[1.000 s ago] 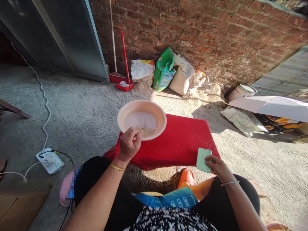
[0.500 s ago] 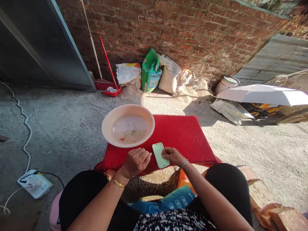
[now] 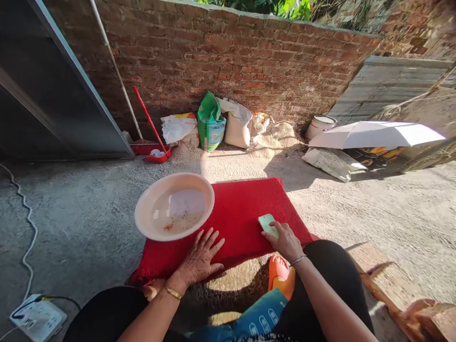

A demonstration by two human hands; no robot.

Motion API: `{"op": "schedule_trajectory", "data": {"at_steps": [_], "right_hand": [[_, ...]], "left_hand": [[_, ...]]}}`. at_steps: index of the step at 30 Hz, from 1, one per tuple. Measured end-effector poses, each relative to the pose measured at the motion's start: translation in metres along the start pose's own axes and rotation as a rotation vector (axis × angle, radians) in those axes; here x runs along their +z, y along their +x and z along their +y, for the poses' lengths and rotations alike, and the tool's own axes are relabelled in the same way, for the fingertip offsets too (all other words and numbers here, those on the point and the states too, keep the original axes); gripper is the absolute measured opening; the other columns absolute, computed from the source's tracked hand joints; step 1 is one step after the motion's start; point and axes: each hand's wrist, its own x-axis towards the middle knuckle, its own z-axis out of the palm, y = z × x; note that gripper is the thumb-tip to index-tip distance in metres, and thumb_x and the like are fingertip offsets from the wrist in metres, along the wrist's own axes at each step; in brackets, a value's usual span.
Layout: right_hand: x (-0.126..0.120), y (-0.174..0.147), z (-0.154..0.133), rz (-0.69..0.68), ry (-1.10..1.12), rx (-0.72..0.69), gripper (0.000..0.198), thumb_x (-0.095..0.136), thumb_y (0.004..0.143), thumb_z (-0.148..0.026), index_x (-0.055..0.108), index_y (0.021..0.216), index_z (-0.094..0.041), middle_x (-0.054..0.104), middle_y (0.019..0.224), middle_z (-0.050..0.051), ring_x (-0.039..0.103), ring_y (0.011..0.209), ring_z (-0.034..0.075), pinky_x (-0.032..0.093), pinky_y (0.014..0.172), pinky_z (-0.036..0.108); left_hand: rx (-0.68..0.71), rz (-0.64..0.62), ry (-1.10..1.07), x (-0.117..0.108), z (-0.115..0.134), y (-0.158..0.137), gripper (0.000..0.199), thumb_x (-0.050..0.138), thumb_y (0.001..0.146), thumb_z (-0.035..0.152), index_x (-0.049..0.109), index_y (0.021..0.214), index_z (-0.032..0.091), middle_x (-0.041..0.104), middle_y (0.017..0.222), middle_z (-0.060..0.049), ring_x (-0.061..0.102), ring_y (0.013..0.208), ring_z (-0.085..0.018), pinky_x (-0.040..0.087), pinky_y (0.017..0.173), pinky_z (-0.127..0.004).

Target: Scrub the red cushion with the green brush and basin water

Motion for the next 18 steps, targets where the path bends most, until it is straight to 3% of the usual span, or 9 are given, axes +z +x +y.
{"op": "schedule_trajectory", "data": {"at_steps": [6, 9, 13, 15, 18], "right_hand": [[0.001, -0.003, -0.026, 0.03, -0.062, -0.086, 0.035, 0.061, 0.083, -0.039, 0.059, 0.116, -0.025, 0.054, 0.104, 0.008, 0.055, 0.092, 0.022, 0.04, 0.076, 0.03], [0.014, -0.006, -0.045, 0.088, 0.025, -0.249, 0.036, 0.06, 0.084, -0.041, 0.06, 0.117, -0.027, 0.052, 0.109, 0.009, 0.052, 0.093, 0.021, 0.04, 0.08, 0.031], [0.035, -0.011, -0.065, 0.049, 0.046, -0.465, 0.037, 0.06, 0.084, -0.043, 0.06, 0.12, -0.033, 0.05, 0.12, 0.009, 0.049, 0.099, 0.023, 0.038, 0.087, 0.035], [0.038, -0.006, -0.06, 0.049, 0.032, -0.431, 0.036, 0.06, 0.085, -0.041, 0.061, 0.12, -0.033, 0.05, 0.119, 0.01, 0.048, 0.1, 0.023, 0.037, 0.088, 0.036], [0.031, 0.008, -0.03, 0.098, 0.004, -0.282, 0.035, 0.059, 0.085, -0.039, 0.063, 0.119, -0.032, 0.051, 0.115, 0.01, 0.048, 0.098, 0.023, 0.037, 0.088, 0.035]], "left_hand": [[0.01, -0.019, 0.072, -0.002, -0.008, -0.007, 0.075, 0.066, 0.079, 0.047, 0.033, 0.146, 0.033, 0.033, 0.153, -0.006, 0.025, 0.14, -0.031, 0.014, 0.114, -0.053], [-0.001, -0.007, 0.096, -0.001, -0.012, -0.01, 0.073, 0.064, 0.08, 0.048, 0.034, 0.145, 0.034, 0.033, 0.153, -0.006, 0.026, 0.14, -0.032, 0.013, 0.114, -0.053], [-0.003, -0.023, 0.127, 0.0, -0.015, -0.01, 0.072, 0.061, 0.081, 0.052, 0.035, 0.145, 0.033, 0.036, 0.151, -0.008, 0.028, 0.139, -0.033, 0.017, 0.113, -0.054], [-0.005, -0.027, 0.132, -0.001, -0.015, -0.009, 0.071, 0.062, 0.08, 0.052, 0.037, 0.144, 0.033, 0.038, 0.15, -0.008, 0.031, 0.138, -0.033, 0.019, 0.112, -0.054], [-0.003, -0.027, 0.144, -0.002, -0.014, -0.007, 0.071, 0.064, 0.079, 0.05, 0.039, 0.143, 0.034, 0.039, 0.149, -0.007, 0.033, 0.137, -0.033, 0.02, 0.112, -0.053]]}}
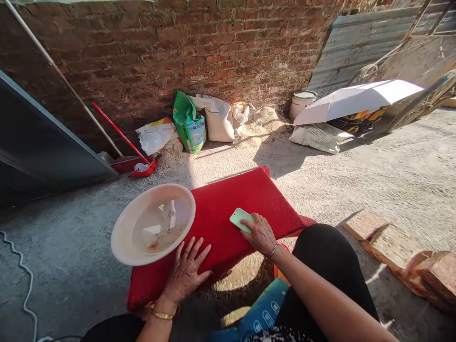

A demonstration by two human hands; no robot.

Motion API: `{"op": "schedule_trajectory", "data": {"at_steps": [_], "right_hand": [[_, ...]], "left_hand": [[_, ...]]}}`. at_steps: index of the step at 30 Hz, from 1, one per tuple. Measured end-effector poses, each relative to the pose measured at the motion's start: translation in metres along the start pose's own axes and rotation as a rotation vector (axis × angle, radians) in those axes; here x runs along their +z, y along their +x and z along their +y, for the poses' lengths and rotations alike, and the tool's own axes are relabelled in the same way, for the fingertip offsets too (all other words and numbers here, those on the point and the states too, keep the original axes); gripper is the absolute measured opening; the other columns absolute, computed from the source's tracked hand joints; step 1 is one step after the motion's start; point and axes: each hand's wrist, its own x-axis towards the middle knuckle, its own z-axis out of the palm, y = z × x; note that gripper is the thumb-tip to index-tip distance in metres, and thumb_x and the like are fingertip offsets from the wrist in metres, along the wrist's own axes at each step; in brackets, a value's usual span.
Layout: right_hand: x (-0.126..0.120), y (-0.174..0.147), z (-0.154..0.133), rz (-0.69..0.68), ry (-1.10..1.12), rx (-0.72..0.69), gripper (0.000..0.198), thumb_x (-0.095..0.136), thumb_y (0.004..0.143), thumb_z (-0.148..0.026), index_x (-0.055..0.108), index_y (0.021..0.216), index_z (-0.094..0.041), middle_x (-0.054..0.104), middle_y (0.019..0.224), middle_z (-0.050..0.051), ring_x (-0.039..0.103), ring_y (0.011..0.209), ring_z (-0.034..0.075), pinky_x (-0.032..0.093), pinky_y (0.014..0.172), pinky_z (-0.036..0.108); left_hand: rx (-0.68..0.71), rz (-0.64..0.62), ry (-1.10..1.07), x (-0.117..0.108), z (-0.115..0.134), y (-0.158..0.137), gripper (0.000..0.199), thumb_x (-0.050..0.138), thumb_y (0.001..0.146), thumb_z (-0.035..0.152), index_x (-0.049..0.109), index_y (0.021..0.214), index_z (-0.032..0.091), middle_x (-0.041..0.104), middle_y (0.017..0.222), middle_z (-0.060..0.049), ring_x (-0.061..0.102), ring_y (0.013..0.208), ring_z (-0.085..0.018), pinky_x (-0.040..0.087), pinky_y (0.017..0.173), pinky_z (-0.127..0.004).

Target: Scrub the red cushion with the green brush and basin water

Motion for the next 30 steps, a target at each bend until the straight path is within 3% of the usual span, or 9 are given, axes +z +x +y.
{"op": "schedule_trajectory", "data": {"at_steps": [3, 7, 11, 13, 15, 19, 22, 25, 30], "right_hand": [[-0.016, 0.0, 0.048, 0.057, -0.069, 0.194, 0.036, 0.056, 0.086, -0.04, 0.062, 0.121, -0.03, 0.052, 0.112, 0.01, 0.049, 0.097, 0.023, 0.038, 0.087, 0.035], [-0.041, -0.015, 0.11, 0.149, -0.138, 0.562, 0.042, 0.051, 0.088, -0.044, 0.06, 0.125, -0.026, 0.052, 0.105, 0.012, 0.052, 0.091, 0.024, 0.039, 0.083, 0.037], [-0.056, -0.024, 0.138, 0.283, -0.143, 0.834, 0.045, 0.053, 0.085, -0.048, 0.063, 0.12, -0.021, 0.053, 0.1, 0.014, 0.053, 0.093, 0.028, 0.04, 0.079, 0.039], [-0.053, -0.019, 0.129, 0.339, -0.1, 0.762, 0.044, 0.053, 0.085, -0.047, 0.063, 0.119, -0.021, 0.053, 0.1, 0.013, 0.051, 0.097, 0.028, 0.041, 0.081, 0.038], [-0.045, -0.008, 0.104, 0.31, -0.019, 0.553, 0.04, 0.053, 0.086, -0.045, 0.062, 0.118, -0.024, 0.052, 0.102, 0.011, 0.05, 0.1, 0.025, 0.041, 0.084, 0.037], [-0.02, 0.01, 0.034, 0.079, 0.114, 0.071, 0.034, 0.056, 0.086, -0.042, 0.062, 0.116, -0.027, 0.05, 0.109, 0.009, 0.05, 0.098, 0.021, 0.04, 0.086, 0.033], [-0.005, 0.017, -0.005, -0.022, 0.076, -0.193, 0.033, 0.06, 0.084, -0.04, 0.063, 0.114, -0.027, 0.05, 0.11, 0.009, 0.048, 0.097, 0.022, 0.038, 0.087, 0.035], [0.003, 0.025, -0.021, -0.058, 0.052, -0.274, 0.033, 0.06, 0.084, -0.039, 0.062, 0.114, -0.027, 0.05, 0.11, 0.009, 0.046, 0.097, 0.021, 0.036, 0.087, 0.035], [0.003, 0.039, -0.012, -0.1, 0.076, -0.149, 0.033, 0.063, 0.082, -0.038, 0.063, 0.113, -0.027, 0.05, 0.109, 0.008, 0.048, 0.099, 0.022, 0.036, 0.087, 0.034]], "left_hand": [[0.004, 0.0, 0.009, -0.001, 0.001, 0.001, 0.071, 0.063, 0.079, 0.05, 0.038, 0.143, 0.033, 0.039, 0.149, -0.007, 0.032, 0.137, -0.033, 0.02, 0.111, -0.054], [-0.003, 0.008, 0.001, -0.001, 0.002, 0.001, 0.07, 0.062, 0.08, 0.049, 0.038, 0.143, 0.033, 0.039, 0.149, -0.007, 0.032, 0.137, -0.033, 0.02, 0.111, -0.054], [-0.011, 0.026, -0.018, 0.001, 0.003, 0.001, 0.07, 0.064, 0.078, 0.047, 0.04, 0.142, 0.033, 0.04, 0.149, -0.007, 0.033, 0.136, -0.034, 0.019, 0.112, -0.055], [-0.02, 0.03, -0.025, 0.002, 0.004, 0.0, 0.071, 0.065, 0.077, 0.046, 0.04, 0.142, 0.033, 0.04, 0.149, -0.007, 0.033, 0.136, -0.033, 0.018, 0.112, -0.055], [-0.032, 0.028, -0.029, 0.003, 0.004, 0.0, 0.072, 0.066, 0.075, 0.046, 0.041, 0.141, 0.033, 0.04, 0.149, -0.006, 0.033, 0.136, -0.033, 0.018, 0.112, -0.055], [-0.04, 0.029, -0.032, 0.003, 0.005, -0.001, 0.072, 0.067, 0.075, 0.045, 0.042, 0.141, 0.033, 0.04, 0.148, -0.006, 0.034, 0.136, -0.033, 0.021, 0.111, -0.054], [-0.04, 0.037, -0.024, 0.002, 0.004, -0.002, 0.072, 0.067, 0.075, 0.047, 0.042, 0.141, 0.031, 0.041, 0.148, -0.007, 0.034, 0.136, -0.033, 0.023, 0.111, -0.053], [-0.033, 0.035, -0.007, 0.0, 0.004, -0.002, 0.073, 0.066, 0.076, 0.047, 0.041, 0.142, 0.031, 0.04, 0.149, -0.007, 0.034, 0.136, -0.033, 0.023, 0.111, -0.053], [-0.025, 0.029, 0.01, -0.003, 0.005, -0.002, 0.072, 0.066, 0.075, 0.043, 0.041, 0.142, 0.03, 0.039, 0.15, -0.007, 0.034, 0.136, -0.033, 0.024, 0.111, -0.053]]}}
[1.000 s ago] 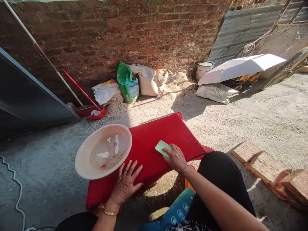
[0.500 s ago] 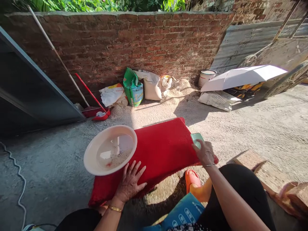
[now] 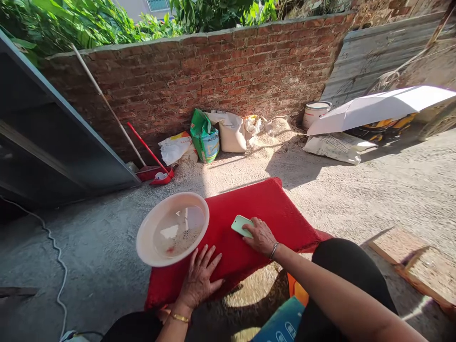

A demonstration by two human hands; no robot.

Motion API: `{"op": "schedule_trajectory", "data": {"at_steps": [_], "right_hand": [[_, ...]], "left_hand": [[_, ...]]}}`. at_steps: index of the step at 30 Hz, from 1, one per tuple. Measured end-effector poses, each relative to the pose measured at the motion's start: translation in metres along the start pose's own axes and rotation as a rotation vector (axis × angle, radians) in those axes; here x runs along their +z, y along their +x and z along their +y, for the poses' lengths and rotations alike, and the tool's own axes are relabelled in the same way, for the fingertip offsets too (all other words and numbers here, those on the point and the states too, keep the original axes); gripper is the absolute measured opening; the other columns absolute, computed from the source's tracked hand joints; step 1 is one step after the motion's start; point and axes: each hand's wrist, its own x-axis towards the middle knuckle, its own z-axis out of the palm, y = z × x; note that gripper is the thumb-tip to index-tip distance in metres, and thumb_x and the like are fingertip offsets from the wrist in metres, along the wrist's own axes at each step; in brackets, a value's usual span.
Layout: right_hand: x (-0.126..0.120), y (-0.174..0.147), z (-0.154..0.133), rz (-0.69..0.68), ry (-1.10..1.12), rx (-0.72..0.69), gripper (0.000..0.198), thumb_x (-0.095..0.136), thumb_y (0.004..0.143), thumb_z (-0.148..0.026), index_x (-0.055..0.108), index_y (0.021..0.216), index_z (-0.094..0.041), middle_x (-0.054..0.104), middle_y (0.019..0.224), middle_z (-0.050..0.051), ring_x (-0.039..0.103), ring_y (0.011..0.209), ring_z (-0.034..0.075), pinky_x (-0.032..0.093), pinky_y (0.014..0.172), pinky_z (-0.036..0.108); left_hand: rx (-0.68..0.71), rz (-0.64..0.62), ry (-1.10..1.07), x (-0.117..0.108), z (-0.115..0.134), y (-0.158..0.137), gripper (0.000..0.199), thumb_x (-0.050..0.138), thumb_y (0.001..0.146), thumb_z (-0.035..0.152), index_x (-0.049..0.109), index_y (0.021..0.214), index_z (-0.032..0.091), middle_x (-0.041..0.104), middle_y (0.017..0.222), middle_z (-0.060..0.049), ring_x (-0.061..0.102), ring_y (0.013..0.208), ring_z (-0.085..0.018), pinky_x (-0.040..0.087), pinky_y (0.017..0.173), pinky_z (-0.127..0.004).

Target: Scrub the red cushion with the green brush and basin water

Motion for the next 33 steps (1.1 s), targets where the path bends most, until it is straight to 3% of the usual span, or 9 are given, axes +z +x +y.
{"op": "schedule_trajectory", "data": {"at_steps": [6, 12, 16, 20, 26, 30, 33], "right_hand": [[-0.024, -0.008, 0.054, 0.055, 0.023, 0.267, 0.036, 0.061, 0.083, -0.039, 0.062, 0.117, -0.026, 0.053, 0.109, 0.008, 0.053, 0.096, 0.021, 0.039, 0.084, 0.032], [-0.06, -0.042, 0.124, 0.188, -0.123, 0.721, 0.045, 0.054, 0.085, -0.048, 0.06, 0.122, -0.024, 0.053, 0.104, 0.012, 0.057, 0.09, 0.024, 0.042, 0.08, 0.036], [-0.073, -0.046, 0.134, 0.27, -0.15, 0.853, 0.049, 0.055, 0.082, -0.053, 0.062, 0.119, -0.023, 0.053, 0.102, 0.014, 0.057, 0.092, 0.027, 0.043, 0.077, 0.038], [-0.062, -0.019, 0.095, 0.257, 0.074, 0.669, 0.042, 0.059, 0.079, -0.05, 0.064, 0.112, -0.026, 0.053, 0.101, 0.008, 0.057, 0.086, 0.021, 0.044, 0.078, 0.033], [-0.011, 0.013, -0.005, 0.077, 0.386, 0.239, 0.037, 0.067, 0.067, -0.024, 0.066, 0.104, -0.022, 0.054, 0.097, 0.005, 0.054, 0.089, 0.019, 0.043, 0.082, 0.029], [0.019, 0.015, -0.051, -0.019, 0.362, -0.018, 0.045, 0.07, 0.064, -0.018, 0.065, 0.108, -0.022, 0.054, 0.102, 0.006, 0.052, 0.095, 0.02, 0.042, 0.087, 0.032], [0.029, 0.02, -0.06, -0.079, 0.286, -0.126, 0.045, 0.072, 0.066, -0.022, 0.065, 0.111, -0.022, 0.054, 0.105, 0.007, 0.051, 0.096, 0.021, 0.041, 0.088, 0.035]], "left_hand": [[-0.013, -0.01, -0.026, -0.002, 0.002, 0.002, 0.071, 0.066, 0.075, 0.043, 0.043, 0.141, 0.03, 0.041, 0.148, -0.007, 0.035, 0.136, -0.033, 0.025, 0.111, -0.053], [-0.032, -0.026, -0.047, -0.001, 0.002, 0.001, 0.071, 0.067, 0.075, 0.044, 0.044, 0.14, 0.031, 0.041, 0.148, -0.007, 0.034, 0.136, -0.033, 0.023, 0.112, -0.053], [-0.046, -0.023, -0.072, -0.001, 0.004, 0.002, 0.069, 0.068, 0.074, 0.045, 0.046, 0.138, 0.031, 0.042, 0.148, -0.006, 0.034, 0.136, -0.032, 0.021, 0.112, -0.054], [-0.079, -0.016, -0.104, -0.004, 0.006, 0.004, 0.067, 0.068, 0.074, 0.046, 0.049, 0.136, 0.03, 0.044, 0.146, -0.006, 0.035, 0.136, -0.032, 0.021, 0.113, -0.053], [-0.064, -0.072, -0.097, -0.003, 0.004, 0.002, 0.072, 0.068, 0.075, 0.047, 0.043, 0.14, 0.03, 0.04, 0.149, -0.008, 0.031, 0.138, -0.033, 0.02, 0.112, -0.056], [-0.059, -0.065, -0.096, 0.002, 0.004, -0.001, 0.072, 0.066, 0.077, 0.049, 0.042, 0.141, 0.03, 0.039, 0.149, -0.009, 0.03, 0.138, -0.034, 0.02, 0.111, -0.057], [-0.054, -0.049, -0.09, 0.005, 0.003, -0.001, 0.072, 0.066, 0.077, 0.05, 0.041, 0.141, 0.03, 0.039, 0.149, -0.009, 0.031, 0.138, -0.034, 0.018, 0.112, -0.057]]}}
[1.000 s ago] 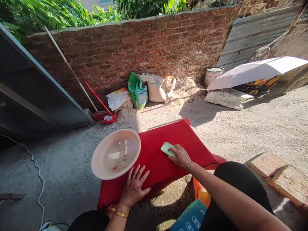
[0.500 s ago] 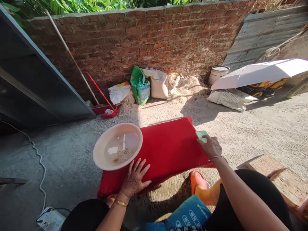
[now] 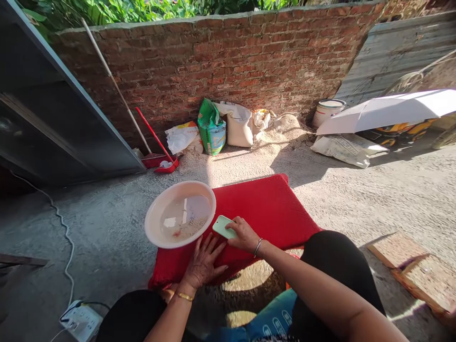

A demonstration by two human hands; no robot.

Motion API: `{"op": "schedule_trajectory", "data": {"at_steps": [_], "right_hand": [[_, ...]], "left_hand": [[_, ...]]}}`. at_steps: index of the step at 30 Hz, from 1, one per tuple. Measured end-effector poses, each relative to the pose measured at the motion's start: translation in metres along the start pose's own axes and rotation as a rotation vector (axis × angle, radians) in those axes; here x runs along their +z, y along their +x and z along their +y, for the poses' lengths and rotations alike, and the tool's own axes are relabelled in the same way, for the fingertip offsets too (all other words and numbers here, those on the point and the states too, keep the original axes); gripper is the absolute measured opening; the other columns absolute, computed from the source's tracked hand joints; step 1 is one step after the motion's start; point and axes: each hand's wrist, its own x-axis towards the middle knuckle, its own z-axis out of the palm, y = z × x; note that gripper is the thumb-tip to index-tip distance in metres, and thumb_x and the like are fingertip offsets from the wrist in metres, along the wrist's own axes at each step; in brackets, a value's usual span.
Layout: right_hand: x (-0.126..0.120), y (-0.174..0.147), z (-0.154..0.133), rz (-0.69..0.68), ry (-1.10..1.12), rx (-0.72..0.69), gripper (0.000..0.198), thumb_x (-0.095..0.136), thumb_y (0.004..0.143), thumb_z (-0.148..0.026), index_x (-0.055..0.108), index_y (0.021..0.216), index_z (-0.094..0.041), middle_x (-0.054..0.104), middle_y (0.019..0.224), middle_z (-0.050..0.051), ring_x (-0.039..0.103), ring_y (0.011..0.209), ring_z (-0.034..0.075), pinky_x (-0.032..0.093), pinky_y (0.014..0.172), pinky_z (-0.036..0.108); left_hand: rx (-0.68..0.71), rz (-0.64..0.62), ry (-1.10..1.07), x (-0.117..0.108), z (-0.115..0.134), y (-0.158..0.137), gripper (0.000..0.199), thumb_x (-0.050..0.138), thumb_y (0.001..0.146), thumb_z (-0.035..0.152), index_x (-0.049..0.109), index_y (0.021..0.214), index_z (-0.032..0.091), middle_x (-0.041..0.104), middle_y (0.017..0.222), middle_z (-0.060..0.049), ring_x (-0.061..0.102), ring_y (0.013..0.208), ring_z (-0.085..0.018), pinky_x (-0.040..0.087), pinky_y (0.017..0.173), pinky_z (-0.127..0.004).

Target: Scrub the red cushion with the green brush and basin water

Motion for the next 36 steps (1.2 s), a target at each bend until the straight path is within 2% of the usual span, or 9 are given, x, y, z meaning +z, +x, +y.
{"op": "schedule_trajectory", "data": {"at_steps": [4, 8, 14, 18, 20, 22, 28, 32, 36], "right_hand": [[-0.011, 0.01, 0.023, 0.041, -0.027, 0.1, 0.039, 0.073, 0.07, -0.024, 0.067, 0.108, -0.019, 0.056, 0.105, 0.008, 0.053, 0.098, 0.021, 0.041, 0.09, 0.033], [-0.045, 0.006, 0.068, 0.166, -0.116, 0.253, 0.036, 0.071, 0.071, -0.024, 0.068, 0.107, -0.019, 0.056, 0.107, 0.009, 0.055, 0.098, 0.021, 0.041, 0.089, 0.032], [-0.112, -0.043, 0.147, 0.366, -0.277, 0.676, 0.041, 0.066, 0.076, -0.036, 0.067, 0.113, -0.017, 0.059, 0.101, 0.012, 0.056, 0.098, 0.024, 0.042, 0.086, 0.034], [-0.136, -0.071, 0.172, 0.509, -0.344, 0.89, 0.047, 0.063, 0.077, -0.039, 0.065, 0.115, -0.012, 0.061, 0.096, 0.017, 0.054, 0.105, 0.03, 0.041, 0.086, 0.037], [-0.132, -0.07, 0.165, 0.547, -0.317, 0.861, 0.047, 0.064, 0.076, -0.04, 0.066, 0.113, -0.012, 0.062, 0.096, 0.016, 0.054, 0.105, 0.03, 0.042, 0.087, 0.037], [-0.118, -0.058, 0.145, 0.532, -0.228, 0.749, 0.046, 0.065, 0.074, -0.042, 0.068, 0.111, -0.014, 0.062, 0.099, 0.014, 0.056, 0.102, 0.027, 0.044, 0.086, 0.036], [-0.041, 0.003, 0.051, 0.308, 0.01, 0.382, 0.037, 0.069, 0.072, -0.039, 0.07, 0.103, -0.019, 0.06, 0.097, 0.008, 0.06, 0.088, 0.02, 0.046, 0.083, 0.031], [0.005, 0.034, 0.002, 0.215, 0.016, 0.349, 0.037, 0.071, 0.072, -0.036, 0.069, 0.105, -0.02, 0.059, 0.1, 0.008, 0.059, 0.09, 0.02, 0.046, 0.082, 0.03], [0.016, 0.047, -0.012, 0.099, -0.065, 0.302, 0.043, 0.071, 0.073, -0.037, 0.066, 0.113, -0.021, 0.056, 0.108, 0.01, 0.057, 0.098, 0.022, 0.045, 0.084, 0.03]], "left_hand": [[0.017, 0.003, 0.006, -0.001, -0.001, 0.001, 0.075, 0.067, 0.076, 0.05, 0.04, 0.142, 0.03, 0.038, 0.15, -0.008, 0.03, 0.138, -0.033, 0.017, 0.113, -0.055], [0.014, 0.018, -0.011, -0.004, 0.0, 0.003, 0.071, 0.067, 0.075, 0.05, 0.045, 0.139, 0.03, 0.039, 0.149, -0.006, 0.032, 0.137, -0.032, 0.017, 0.114, -0.053], [-0.008, 0.042, -0.032, -0.007, 0.003, 0.004, 0.068, 0.067, 0.075, 0.051, 0.048, 0.136, 0.03, 0.043, 0.146, -0.006, 0.034, 0.136, -0.031, 0.017, 0.114, -0.052], [-0.001, 0.029, -0.034, -0.005, 0.003, 0.004, 0.071, 0.069, 0.073, 0.048, 0.046, 0.138, 0.03, 0.041, 0.148, -0.006, 0.032, 0.137, -0.032, 0.016, 0.114, -0.053], [-0.013, 0.03, -0.05, -0.004, 0.003, 0.004, 0.071, 0.069, 0.073, 0.049, 0.047, 0.137, 0.03, 0.041, 0.147, -0.006, 0.032, 0.137, -0.032, 0.015, 0.114, -0.054], [-0.019, 0.017, -0.064, -0.003, 0.003, 0.004, 0.072, 0.069, 0.073, 0.05, 0.046, 0.138, 0.031, 0.041, 0.148, -0.006, 0.031, 0.137, -0.032, 0.014, 0.114, -0.054], [-0.029, -0.013, -0.079, 0.002, 0.002, 0.001, 0.077, 0.07, 0.073, 0.052, 0.042, 0.141, 0.031, 0.039, 0.149, -0.007, 0.027, 0.139, -0.033, 0.012, 0.114, -0.056], [-0.035, -0.023, -0.085, 0.002, 0.002, 0.0, 0.078, 0.07, 0.072, 0.054, 0.041, 0.141, 0.032, 0.04, 0.149, -0.007, 0.028, 0.138, -0.034, 0.017, 0.111, -0.058], [-0.034, -0.019, -0.082, 0.0, 0.002, 0.001, 0.077, 0.07, 0.072, 0.054, 0.041, 0.141, 0.032, 0.04, 0.148, -0.008, 0.03, 0.137, -0.035, 0.019, 0.109, -0.059]]}}
